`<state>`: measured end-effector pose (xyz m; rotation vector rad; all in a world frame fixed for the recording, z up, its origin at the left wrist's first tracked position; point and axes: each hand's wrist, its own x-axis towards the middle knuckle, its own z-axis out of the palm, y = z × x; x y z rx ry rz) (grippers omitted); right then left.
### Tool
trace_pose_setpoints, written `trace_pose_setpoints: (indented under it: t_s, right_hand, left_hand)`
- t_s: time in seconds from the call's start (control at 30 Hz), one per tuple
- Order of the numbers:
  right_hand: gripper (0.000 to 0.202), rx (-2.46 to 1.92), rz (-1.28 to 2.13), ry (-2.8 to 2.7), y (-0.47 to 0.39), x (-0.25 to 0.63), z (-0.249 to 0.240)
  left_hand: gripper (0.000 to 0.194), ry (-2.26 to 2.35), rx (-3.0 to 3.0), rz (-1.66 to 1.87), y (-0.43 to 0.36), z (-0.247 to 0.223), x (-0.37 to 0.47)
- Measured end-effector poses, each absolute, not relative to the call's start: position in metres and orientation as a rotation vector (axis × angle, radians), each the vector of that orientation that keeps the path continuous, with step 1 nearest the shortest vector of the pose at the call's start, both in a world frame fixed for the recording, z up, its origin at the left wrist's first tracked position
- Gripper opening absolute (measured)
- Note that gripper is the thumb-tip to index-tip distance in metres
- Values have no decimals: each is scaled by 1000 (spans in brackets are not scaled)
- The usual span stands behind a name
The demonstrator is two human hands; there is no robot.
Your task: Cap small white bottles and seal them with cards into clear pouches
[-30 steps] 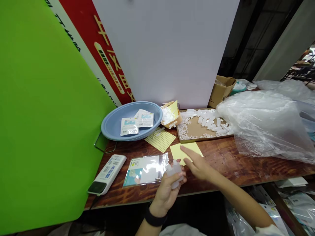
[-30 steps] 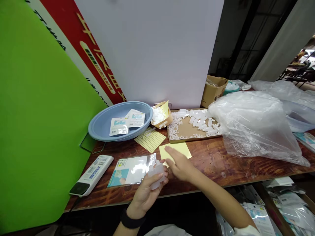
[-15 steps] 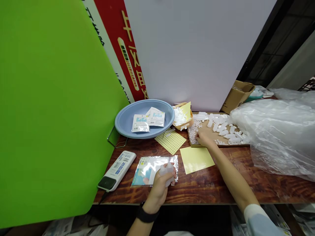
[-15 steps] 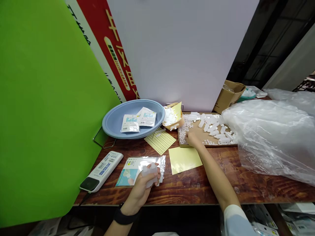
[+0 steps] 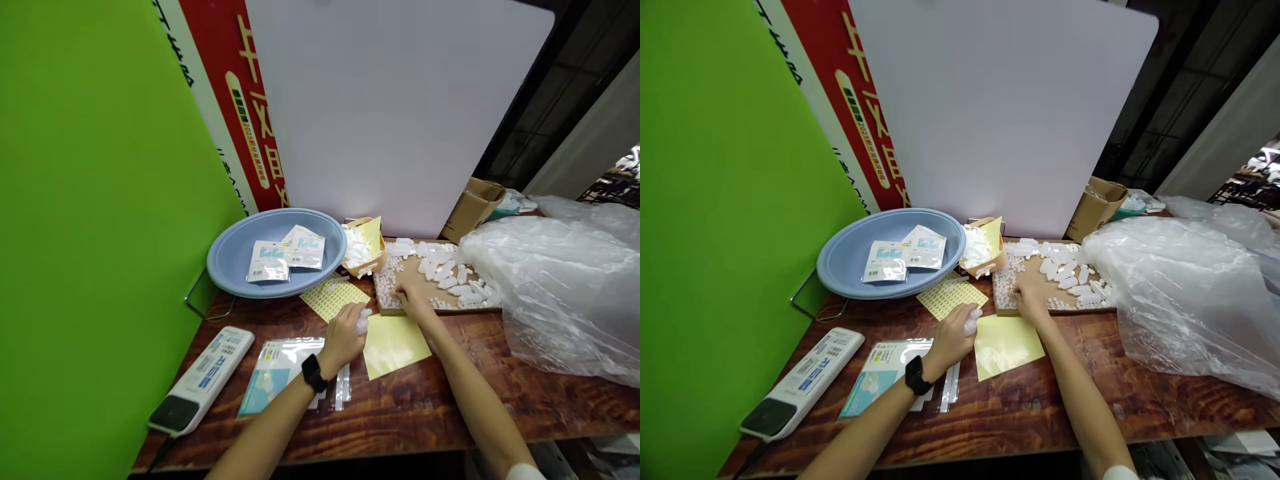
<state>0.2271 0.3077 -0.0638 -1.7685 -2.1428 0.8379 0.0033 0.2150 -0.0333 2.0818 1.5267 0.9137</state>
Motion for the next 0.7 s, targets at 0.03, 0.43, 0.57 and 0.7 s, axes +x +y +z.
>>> trace_pose_setpoints:
  t_s: [0.03,0.43,0.57,0.7]
  right_hand:
    - [17,-1777,818,-2113,307,229,-66]
    - [17,-1766,941,-2178,305,235,-55]
    - [12,-1801,917,-2146,304,232,-55]
    - [9,-1840,848,-2012,303,233,-59]
  left_hand:
    - [33,1545,2125,935,216,-40,2]
    - [39,1651,2271,878,218,-63,-1]
    - [41,1630,2299,854,217,-61,1]
    - [40,1615,2142,901,218,-60,2]
